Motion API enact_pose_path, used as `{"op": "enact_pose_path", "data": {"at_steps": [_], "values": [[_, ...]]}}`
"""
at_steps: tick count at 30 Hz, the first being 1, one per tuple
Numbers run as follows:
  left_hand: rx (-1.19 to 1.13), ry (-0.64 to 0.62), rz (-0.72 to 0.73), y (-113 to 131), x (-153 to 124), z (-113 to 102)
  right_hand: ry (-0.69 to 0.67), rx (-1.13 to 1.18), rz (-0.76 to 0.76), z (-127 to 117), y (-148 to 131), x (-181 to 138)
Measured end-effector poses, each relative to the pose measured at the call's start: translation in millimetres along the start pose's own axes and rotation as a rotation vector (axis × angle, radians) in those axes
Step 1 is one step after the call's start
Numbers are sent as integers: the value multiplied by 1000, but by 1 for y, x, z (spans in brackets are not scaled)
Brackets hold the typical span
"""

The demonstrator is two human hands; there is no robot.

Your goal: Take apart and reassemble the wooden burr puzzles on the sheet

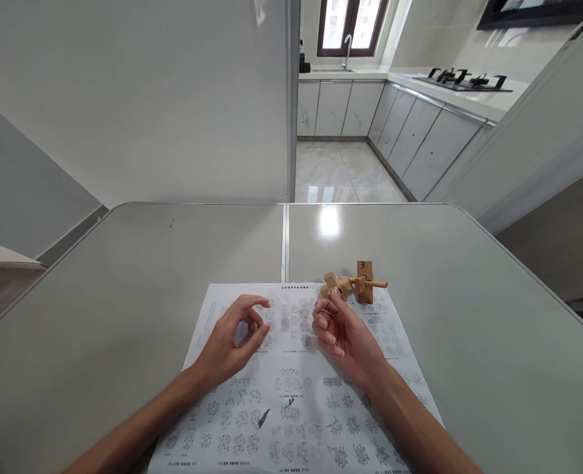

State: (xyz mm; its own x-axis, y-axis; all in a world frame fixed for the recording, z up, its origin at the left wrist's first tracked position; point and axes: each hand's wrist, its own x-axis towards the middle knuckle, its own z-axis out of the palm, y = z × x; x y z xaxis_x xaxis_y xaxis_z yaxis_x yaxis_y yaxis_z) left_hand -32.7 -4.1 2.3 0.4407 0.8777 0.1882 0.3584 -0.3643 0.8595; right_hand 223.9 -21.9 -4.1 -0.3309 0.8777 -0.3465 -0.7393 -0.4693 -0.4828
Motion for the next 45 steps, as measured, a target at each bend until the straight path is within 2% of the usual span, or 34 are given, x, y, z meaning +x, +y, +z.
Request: {"op": "enact_pose_path", "data": {"at_steps": [7, 16, 20, 27, 30, 35, 41, 43, 45], "values": [[3, 2, 18, 0, 1, -1, -149, 122, -83, -7, -3, -2], [6, -1, 38, 0, 1, 0, -155, 298, -194, -14, -13, -3], [6, 0, 44, 0, 1, -1, -162, 364, -189, -20, -15, 0], [10, 8, 40, 0, 1, -1, -253, 436, -179, -34, -16, 4], [12, 14, 39, 0, 0, -1, -239, 420, -192, -37, -18, 5], [17, 0, 25, 2, 0, -2, -63, 255, -286, -29, -19, 3], [4, 8, -20, 3, 0, -2, 284, -247, -475, -9, -7, -1], [-6, 11, -30, 4, 0, -2, 315, -437, -511, -4, 1, -3], [-16, 7, -35, 4, 0, -2, 268, -640, -515, -1, 9, -6]]}}
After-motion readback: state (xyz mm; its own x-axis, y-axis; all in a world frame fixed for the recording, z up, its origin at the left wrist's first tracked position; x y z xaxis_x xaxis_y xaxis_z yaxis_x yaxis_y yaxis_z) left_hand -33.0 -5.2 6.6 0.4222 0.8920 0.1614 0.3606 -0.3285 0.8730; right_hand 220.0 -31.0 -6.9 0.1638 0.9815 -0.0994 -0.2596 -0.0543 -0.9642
